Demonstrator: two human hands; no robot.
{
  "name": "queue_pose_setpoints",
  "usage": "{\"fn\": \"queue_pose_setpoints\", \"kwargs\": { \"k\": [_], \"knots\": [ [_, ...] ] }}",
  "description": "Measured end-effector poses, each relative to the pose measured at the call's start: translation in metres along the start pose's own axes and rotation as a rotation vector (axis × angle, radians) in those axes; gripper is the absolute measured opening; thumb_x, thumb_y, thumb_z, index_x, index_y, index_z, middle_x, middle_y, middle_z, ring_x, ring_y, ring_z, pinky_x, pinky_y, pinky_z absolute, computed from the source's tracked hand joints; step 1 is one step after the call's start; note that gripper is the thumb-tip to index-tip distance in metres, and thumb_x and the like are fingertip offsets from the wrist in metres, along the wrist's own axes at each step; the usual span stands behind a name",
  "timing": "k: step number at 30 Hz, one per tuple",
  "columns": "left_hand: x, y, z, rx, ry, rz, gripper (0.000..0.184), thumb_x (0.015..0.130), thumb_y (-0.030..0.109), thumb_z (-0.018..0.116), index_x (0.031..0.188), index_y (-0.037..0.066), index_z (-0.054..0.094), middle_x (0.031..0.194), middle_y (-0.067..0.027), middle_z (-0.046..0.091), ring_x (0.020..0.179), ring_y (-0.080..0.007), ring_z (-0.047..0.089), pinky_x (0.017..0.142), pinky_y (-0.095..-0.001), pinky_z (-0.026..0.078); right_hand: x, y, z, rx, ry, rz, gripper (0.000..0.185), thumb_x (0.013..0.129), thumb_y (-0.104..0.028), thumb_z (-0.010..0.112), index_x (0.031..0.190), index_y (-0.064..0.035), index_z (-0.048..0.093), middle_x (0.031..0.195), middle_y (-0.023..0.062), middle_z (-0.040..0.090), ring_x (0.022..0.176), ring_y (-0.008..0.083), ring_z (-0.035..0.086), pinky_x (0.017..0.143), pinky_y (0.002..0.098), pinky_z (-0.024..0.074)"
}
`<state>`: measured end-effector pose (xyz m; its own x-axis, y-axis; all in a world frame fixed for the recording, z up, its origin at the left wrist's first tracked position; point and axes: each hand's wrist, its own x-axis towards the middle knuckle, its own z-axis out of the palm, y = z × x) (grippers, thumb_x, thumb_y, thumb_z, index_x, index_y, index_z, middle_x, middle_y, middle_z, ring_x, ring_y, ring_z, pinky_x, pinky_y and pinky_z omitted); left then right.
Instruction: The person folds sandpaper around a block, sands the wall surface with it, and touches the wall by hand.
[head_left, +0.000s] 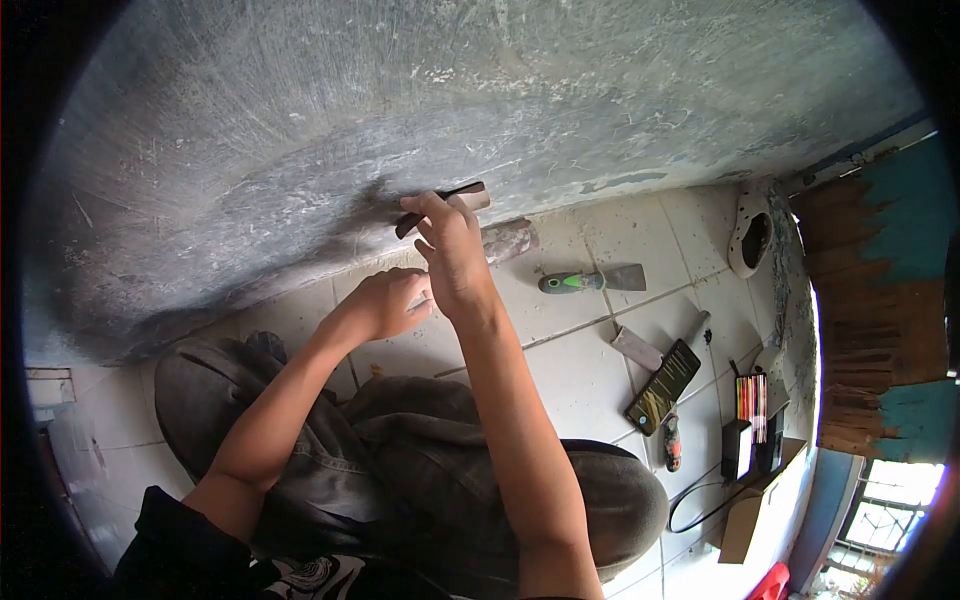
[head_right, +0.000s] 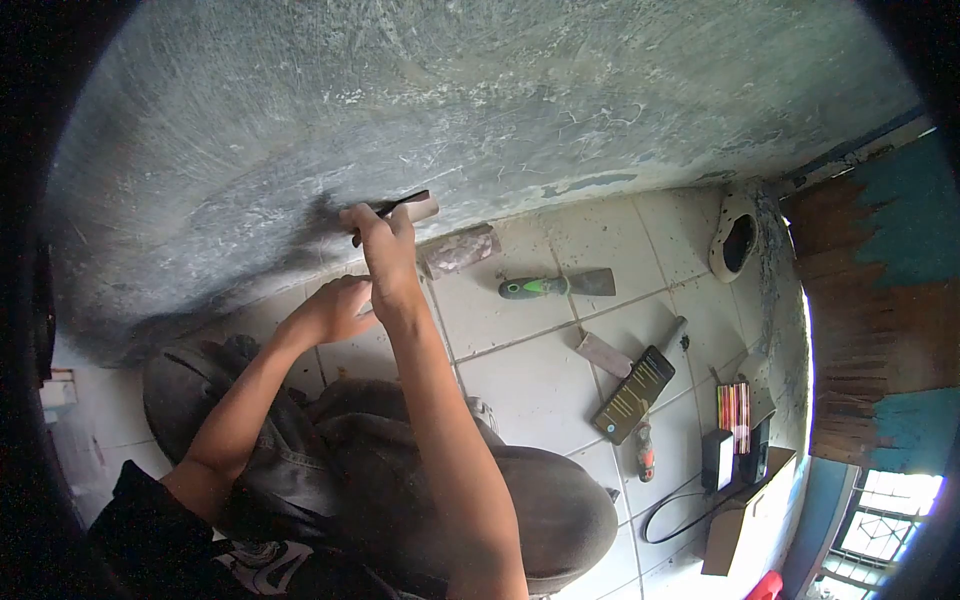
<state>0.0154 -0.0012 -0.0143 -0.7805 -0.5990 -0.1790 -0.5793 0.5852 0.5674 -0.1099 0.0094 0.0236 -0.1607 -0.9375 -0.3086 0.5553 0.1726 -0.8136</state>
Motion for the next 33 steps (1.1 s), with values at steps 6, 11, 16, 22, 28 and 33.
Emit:
{"fn": "queue_pose_setpoints", "kwargs": {
  "k": [6, 11, 16, 22, 28, 33],
  "knots": [
    [0.001, 0.004, -0.003, -0.012, -0.015, -0.004, 0.02, 0.08, 0.019, 0.055, 0.086, 0.001, 0.058, 0.078, -0.0189, 0.062, 0.074, -0.0354, 0.06, 0.066, -0.0421, 0.047, 0.002, 0.0, -0.005, -0.022, -0.021, 0.015, 0.04, 0.077, -0.03, 0.054, 0.104, -0.0017, 0.047, 0.121, 0.0137, 0.045, 0.122, 0.0351, 0.03, 0.102, 0.0448, 0.0184],
    [0.002, 0.006, -0.005, -0.009, -0.04, -0.01, 0.02, 0.08, 0.019, 0.055, 0.085, 0.001, 0.057, 0.079, -0.0189, 0.062, 0.073, -0.035, 0.06, 0.065, -0.0418, 0.046, 0.003, 0.002, -0.008, -0.014, -0.039, 0.007, 0.047, 0.078, -0.032, 0.052, 0.111, 0.0006, 0.047, 0.125, 0.0159, 0.041, 0.125, 0.0383, 0.026, 0.103, 0.0454, 0.0173],
    [0.001, 0.007, -0.005, -0.01, -0.025, -0.013, 0.019, 0.08, 0.019, 0.055, 0.084, 0.001, 0.057, 0.079, -0.0188, 0.062, 0.073, -0.0353, 0.06, 0.065, -0.0421, 0.046, 0.003, 0.0, -0.006, -0.031, -0.027, 0.023, 0.047, 0.078, -0.033, 0.053, 0.11, 0.0007, 0.048, 0.126, 0.0166, 0.04, 0.126, 0.0387, 0.025, 0.103, 0.046, 0.017],
    [0.001, 0.006, -0.005, -0.004, -0.036, -0.014, 0.019, 0.08, 0.019, 0.055, 0.085, 0.001, 0.057, 0.081, -0.0197, 0.062, 0.078, -0.0353, 0.06, 0.067, -0.0426, 0.046, 0.006, 0.004, -0.01, 0.08, -0.059, 0.042, 0.047, 0.078, -0.032, 0.052, 0.112, 0.0002, 0.046, 0.126, 0.0166, 0.04, 0.127, 0.0374, 0.023, 0.105, 0.0433, 0.013],
    [0.001, -0.014, 0.009, -0.01, 0.049, 0.054, 0.023, 0.079, 0.02, 0.056, 0.08, -0.003, 0.053, 0.081, -0.0208, 0.06, 0.076, -0.0382, 0.058, 0.066, -0.0446, 0.045, 0.002, -0.002, 0.001, 0.212, -0.054, 0.087, 0.049, 0.079, -0.033, 0.049, 0.116, -0.0011, 0.042, 0.133, 0.0182, 0.028, 0.131, 0.0343, 0.015, 0.108, 0.0396, 0.0073],
    [0.002, -0.003, 0.002, -0.064, -0.011, 0.01, 0.023, 0.079, 0.021, 0.055, 0.082, -0.002, 0.052, 0.082, -0.0211, 0.06, 0.079, -0.0385, 0.057, 0.069, -0.0446, 0.045, -0.003, -0.007, -0.003, 0.259, -0.001, 0.123, 0.053, 0.079, -0.033, 0.05, 0.119, -0.0006, 0.04, 0.14, 0.022, 0.019, 0.134, 0.0341, 0.008, 0.109, 0.039, 0.0049]
  ]
}}
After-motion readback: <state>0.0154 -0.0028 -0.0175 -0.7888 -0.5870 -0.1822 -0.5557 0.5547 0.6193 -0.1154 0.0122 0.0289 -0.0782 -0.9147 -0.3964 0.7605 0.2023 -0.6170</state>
